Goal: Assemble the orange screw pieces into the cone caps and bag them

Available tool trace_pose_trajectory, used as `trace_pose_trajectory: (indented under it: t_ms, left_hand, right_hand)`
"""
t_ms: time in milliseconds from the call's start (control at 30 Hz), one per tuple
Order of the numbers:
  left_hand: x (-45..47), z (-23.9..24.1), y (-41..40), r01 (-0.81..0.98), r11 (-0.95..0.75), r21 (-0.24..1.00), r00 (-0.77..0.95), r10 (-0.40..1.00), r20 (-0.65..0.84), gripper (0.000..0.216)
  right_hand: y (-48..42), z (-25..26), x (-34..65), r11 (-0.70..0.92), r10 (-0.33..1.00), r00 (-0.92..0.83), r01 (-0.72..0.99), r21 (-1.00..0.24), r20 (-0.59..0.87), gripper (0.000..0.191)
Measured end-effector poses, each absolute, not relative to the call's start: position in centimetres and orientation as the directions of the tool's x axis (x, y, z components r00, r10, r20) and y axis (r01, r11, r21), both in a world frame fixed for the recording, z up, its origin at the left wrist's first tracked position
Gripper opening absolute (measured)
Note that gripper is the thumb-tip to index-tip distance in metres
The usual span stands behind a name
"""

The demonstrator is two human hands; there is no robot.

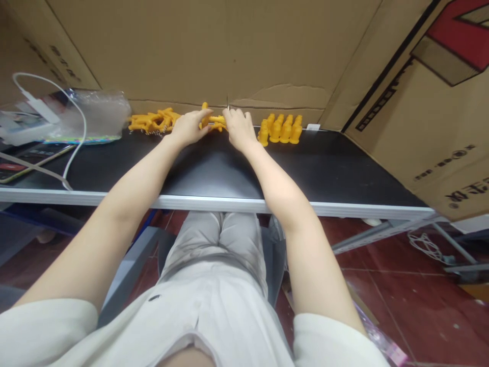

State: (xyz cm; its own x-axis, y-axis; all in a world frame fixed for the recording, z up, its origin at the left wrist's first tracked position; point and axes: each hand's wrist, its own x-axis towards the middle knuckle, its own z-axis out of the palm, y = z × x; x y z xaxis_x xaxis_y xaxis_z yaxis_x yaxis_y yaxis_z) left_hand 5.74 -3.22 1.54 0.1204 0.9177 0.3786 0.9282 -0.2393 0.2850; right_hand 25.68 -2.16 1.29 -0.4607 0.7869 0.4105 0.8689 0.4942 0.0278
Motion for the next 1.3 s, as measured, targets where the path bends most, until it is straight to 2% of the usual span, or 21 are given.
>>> trace_pose_trajectory:
  t_ms: [267, 433, 533, 733, 900, 1067, 1167, 1300]
  left_hand:
    - [6.0, 2.4, -4.0, 0.944, -0.187, 0.273, 0.049, 0.894, 0.445, 0.054]
    - [6.5, 2.1, -3.7, 0.927, -0.231, 0.295, 0.074, 0.884, 0.461, 0.051]
    - [6.3, 1.9, -3.5, 0.931, -0.237, 0.276, 0.078, 0.871, 0.485, 0.049]
    - [6.1, 1.9, -3.3, 0.961, -0.170, 0.220, 0.063, 0.903, 0.424, 0.049]
    - [6.2, 1.8, -2.8, 0.958, -0.182, 0.220, 0.095, 0.930, 0.355, 0.050]
    - [6.4, 2.4, -3.0, 0.946, -0.169, 0.278, 0.078, 0.947, 0.310, 0.050]
    - [6.6, 2.7, -3.3, 0.925, -0.185, 0.332, 0.095, 0.958, 0.269, 0.037]
    - [6.5, 3.1, -3.5, 0.856, -0.177, 0.485, 0.121, 0.982, 0.145, 0.017]
  right_hand:
    - [-2.3, 1.5, 25.2, 0.504, 0.810, -0.469, 0.863, -0.010, 0.353, 0.050]
    - [-1.5, 1.3, 26.1, 0.526, 0.756, -0.459, 0.851, -0.016, 0.467, 0.050]
    - [-1.0, 1.0, 26.4, 0.565, 0.736, -0.495, 0.825, -0.017, 0.462, 0.047]
    - [-0.9, 0.6, 25.9, 0.538, 0.778, -0.518, 0.841, 0.048, 0.355, 0.042]
    - [-1.0, 0.9, 25.6, 0.519, 0.764, -0.506, 0.851, 0.085, 0.401, 0.045]
    - [-1.5, 1.3, 25.4, 0.484, 0.759, -0.474, 0.869, 0.101, 0.446, 0.051]
    - [-1.6, 1.2, 25.1, 0.481, 0.751, -0.476, 0.869, 0.113, 0.458, 0.053]
    - [-1.8, 1.1, 24.8, 0.500, 0.734, -0.499, 0.856, 0.130, 0.460, 0.054]
